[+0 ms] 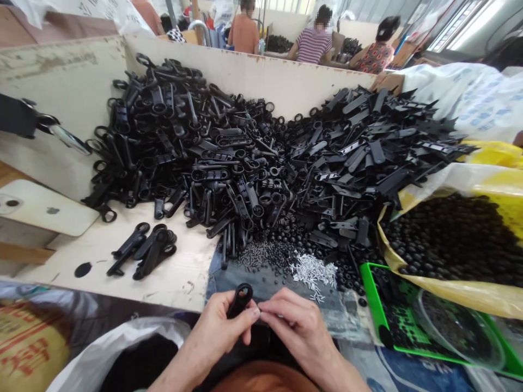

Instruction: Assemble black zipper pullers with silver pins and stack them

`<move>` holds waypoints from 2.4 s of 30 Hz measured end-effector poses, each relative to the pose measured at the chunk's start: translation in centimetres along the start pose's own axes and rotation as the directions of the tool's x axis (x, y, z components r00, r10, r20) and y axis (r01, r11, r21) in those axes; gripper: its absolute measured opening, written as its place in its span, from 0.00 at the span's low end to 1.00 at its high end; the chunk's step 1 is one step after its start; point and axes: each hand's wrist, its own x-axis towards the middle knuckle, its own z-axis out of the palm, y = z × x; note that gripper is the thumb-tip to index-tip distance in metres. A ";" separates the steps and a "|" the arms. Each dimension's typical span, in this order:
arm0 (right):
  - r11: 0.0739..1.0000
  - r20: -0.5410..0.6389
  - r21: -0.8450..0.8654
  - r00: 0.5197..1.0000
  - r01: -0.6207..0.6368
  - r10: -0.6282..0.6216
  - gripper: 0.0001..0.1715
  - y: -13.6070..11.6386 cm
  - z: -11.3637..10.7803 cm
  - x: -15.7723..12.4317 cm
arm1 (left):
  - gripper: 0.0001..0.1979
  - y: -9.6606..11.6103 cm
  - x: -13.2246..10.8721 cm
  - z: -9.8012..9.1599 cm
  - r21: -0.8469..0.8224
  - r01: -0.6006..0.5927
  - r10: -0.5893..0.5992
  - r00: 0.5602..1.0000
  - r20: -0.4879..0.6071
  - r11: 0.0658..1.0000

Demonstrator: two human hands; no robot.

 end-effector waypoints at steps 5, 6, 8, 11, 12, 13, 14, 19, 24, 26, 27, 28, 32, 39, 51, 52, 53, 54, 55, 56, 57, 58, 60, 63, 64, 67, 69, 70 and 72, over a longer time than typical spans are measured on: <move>0.978 -0.014 -0.200 0.999 -0.053 0.052 0.13 1.4 -1.2 2.1 | 0.21 0.2 0.0 -0.2 -0.120 -0.016 0.000 0.992 -0.128 0.993; 0.953 -0.015 -0.298 0.999 -0.050 0.047 0.13 1.8 -1.2 2.5 | 0.22 0.3 0.1 -0.2 -0.135 -0.024 0.003 0.988 -0.157 0.991; 0.884 0.016 -0.466 0.999 -0.038 0.052 0.13 2.3 -1.0 3.2 | 0.23 0.4 0.2 -0.2 -0.159 -0.043 0.010 0.979 -0.205 0.986; 0.836 0.066 -0.548 0.996 -0.010 0.055 0.11 2.8 -0.5 3.6 | 0.23 0.4 0.3 -0.1 -0.188 -0.061 0.014 0.971 -0.240 0.980; 0.840 0.072 -0.543 0.996 -0.004 0.052 0.10 2.8 -0.4 3.6 | 0.24 0.3 0.4 -0.1 -0.199 -0.059 0.010 0.971 -0.241 0.978; 0.843 0.076 -0.539 0.996 0.000 0.048 0.10 2.9 -0.4 3.5 | 0.24 0.2 0.4 -0.1 -0.213 -0.057 0.005 0.971 -0.238 0.975; 0.846 0.078 -0.534 0.996 0.003 0.045 0.10 2.9 -0.4 3.4 | 0.24 0.1 0.5 -0.1 -0.229 -0.053 -0.002 0.972 -0.233 0.972; 0.948 -0.025 -0.311 0.997 -0.072 0.068 0.07 2.2 -0.7 3.3 | 0.24 0.1 0.7 0.3 -0.310 -0.036 -0.026 0.981 -0.191 0.950; 0.984 -0.129 0.126 0.982 -0.123 0.139 0.06 0.7 -0.5 3.1 | 0.24 0.8 0.4 1.4 -0.338 -0.044 -0.014 0.985 -0.169 0.940; 0.977 -0.132 0.171 0.980 -0.129 0.152 0.06 0.4 -0.4 2.9 | 0.23 1.1 0.2 1.8 -0.336 -0.050 -0.007 0.986 -0.168 0.940; 0.974 -0.134 0.183 0.978 -0.132 0.158 0.06 0.4 -0.4 2.8 | 0.23 1.2 0.1 1.9 -0.333 -0.049 -0.006 0.987 -0.163 0.942; 0.973 -0.135 0.190 0.978 -0.135 0.162 0.06 0.3 -0.4 2.7 | 0.24 1.2 0.0 2.1 -0.329 -0.044 -0.009 0.987 -0.159 0.943; 0.971 -0.109 0.200 0.982 -0.131 0.155 0.06 0.4 -0.9 2.5 | 0.24 1.3 -0.2 2.3 -0.309 -0.022 -0.031 0.986 -0.163 0.951; 0.988 -0.074 0.133 0.993 -0.080 0.090 0.08 0.3 -1.5 1.4 | 0.23 1.4 -0.1 2.9 -0.321 -0.017 -0.026 0.991 -0.131 0.947; 0.997 -0.190 0.022 0.979 -0.069 0.072 0.04 0.4 -3.0 -0.3 | 0.13 1.5 -0.3 4.4 -0.671 0.258 -0.184 0.966 0.180 0.695; 0.997 -0.201 0.027 0.976 -0.076 0.080 0.04 0.3 -3.1 -0.2 | 0.13 1.7 -0.6 4.2 -0.656 0.260 -0.164 0.965 0.205 0.709; 0.997 -0.204 0.026 0.976 -0.072 0.075 0.04 0.3 -3.1 -0.2 | 0.14 1.9 -0.8 4.0 -0.634 0.254 -0.143 0.965 0.221 0.731; 0.998 -0.196 0.020 0.979 -0.056 0.059 0.03 0.2 -3.1 -0.1 | 0.16 2.0 -1.0 3.8 -0.609 0.240 -0.124 0.966 0.227 0.756; 0.999 -0.178 0.011 0.984 -0.031 0.032 0.04 0.1 -3.0 0.0 | 0.17 2.0 -1.2 3.7 -0.582 0.227 -0.112 0.967 0.228 0.781; 1.000 -0.156 -0.001 0.988 0.001 -0.001 0.04 0.1 -2.9 0.1 | 0.21 1.9 -1.4 3.5 -0.560 0.218 -0.110 0.969 0.220 0.800; 0.999 -0.133 -0.014 0.990 0.035 -0.037 0.05 0.0 -2.7 0.3 | 0.25 1.8 -1.6 3.5 -0.543 0.214 -0.121 0.972 0.201 0.812; 0.997 -0.112 -0.031 0.991 0.066 -0.069 0.05 -0.1 -2.6 0.4 | 0.32 1.6 -1.7 3.4 -0.527 0.220 -0.148 0.973 0.176 0.821; 0.992 -0.078 -0.077 0.991 0.105 -0.111 0.06 -0.1 -2.3 0.6 | 0.43 1.2 -1.8 3.4 -0.492 0.232 -0.210 0.972 0.101 0.839; 0.984 -0.054 -0.132 0.990 0.121 -0.129 0.06 -0.2 -2.1 0.9 | 0.43 0.7 -1.8 3.5 -0.465 0.212 -0.232 0.973 0.015 0.860; 0.983 -0.049 -0.139 0.991 0.117 -0.125 0.06 -0.2 -2.1 0.9 | 0.40 0.7 -1.7 3.5 -0.462 0.191 -0.213 0.977 0.006 0.866; 0.984 -0.048 -0.149 0.993 0.096 -0.105 0.08 -0.4 -2.1 0.8 | 0.29 0.7 -1.6 3.5 -0.441 0.115 -0.133 0.991 -0.011 0.890; 0.984 -0.051 -0.159 0.995 0.078 -0.087 0.09 -0.6 -2.0 0.7 | 0.26 0.8 -1.6 3.6 -0.414 0.069 -0.100 0.994 -0.052 0.908; 0.984 -0.057 -0.163 0.995 0.069 -0.079 0.09 -0.6 -1.9 0.6 | 0.26 0.8 -1.6 3.6 -0.402 0.055 -0.094 0.992 -0.079 0.914; 0.985 -0.059 -0.166 0.996 0.050 -0.060 0.10 -0.7 -1.6 0.4 | 0.25 0.8 -1.5 3.7 -0.376 0.022 -0.071 0.990 -0.118 0.926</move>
